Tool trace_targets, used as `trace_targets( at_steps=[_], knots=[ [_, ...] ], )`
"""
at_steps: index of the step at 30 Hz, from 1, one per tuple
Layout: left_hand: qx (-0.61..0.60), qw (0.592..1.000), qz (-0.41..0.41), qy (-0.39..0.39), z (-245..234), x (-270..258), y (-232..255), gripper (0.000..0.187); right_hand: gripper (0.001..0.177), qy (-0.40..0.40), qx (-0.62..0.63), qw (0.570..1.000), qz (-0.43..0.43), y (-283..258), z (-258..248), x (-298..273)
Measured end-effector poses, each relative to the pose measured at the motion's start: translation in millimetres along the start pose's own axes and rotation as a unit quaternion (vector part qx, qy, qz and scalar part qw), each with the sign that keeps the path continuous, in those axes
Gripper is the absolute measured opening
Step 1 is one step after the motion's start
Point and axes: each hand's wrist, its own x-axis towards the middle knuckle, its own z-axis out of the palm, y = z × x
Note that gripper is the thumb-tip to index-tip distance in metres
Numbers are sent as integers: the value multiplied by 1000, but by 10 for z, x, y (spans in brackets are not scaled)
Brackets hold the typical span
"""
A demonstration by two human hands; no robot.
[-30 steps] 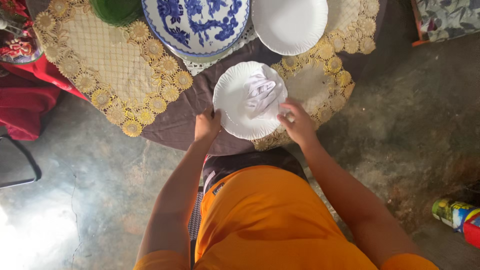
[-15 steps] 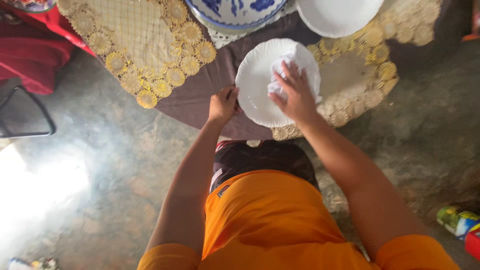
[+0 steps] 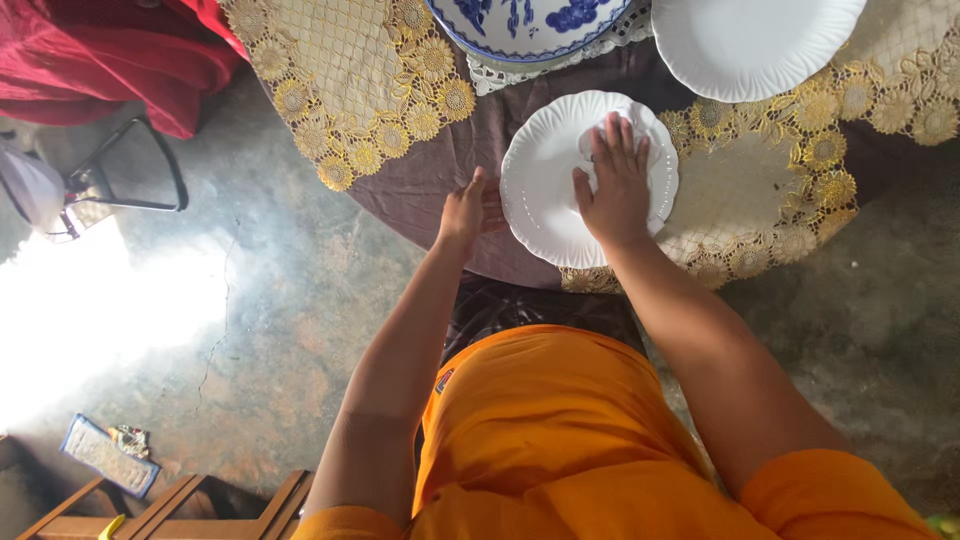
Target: The person wipes several plates and a small glass with a white cloth on a table. They handle each item one at a time, turning them over to wipe both sides, then stack the plates and place the glass on top of the stack.
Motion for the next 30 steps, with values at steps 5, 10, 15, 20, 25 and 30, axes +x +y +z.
trace_targets(
  at_steps=[5, 10, 15, 20, 25, 30],
  knots=[
    [-10, 1000, 4, -13, -16, -87, 24, 79, 58, -19, -9, 999, -37, -21, 26, -30],
    [-4, 1000, 15, -1, -17, -11, -1, 78, 58, -36, -6, 998, -43, -164, 177, 116],
    [-6, 999, 45, -5, -18, 36, -86, 67, 60, -59, 6, 997, -53, -445, 303, 48],
    [30, 996, 78, 35, -10, 28, -52, 56, 67, -74, 64, 992, -86, -713, 337, -49],
    [251, 946, 182, 99, 107, -21, 17, 37, 85, -164, 97, 974, -120, -772, 121, -282],
    [506, 780, 325, 175, 255, -149, 42, 23, 80, -178, 68, 969, -154, -682, -57, -555]
  ],
)
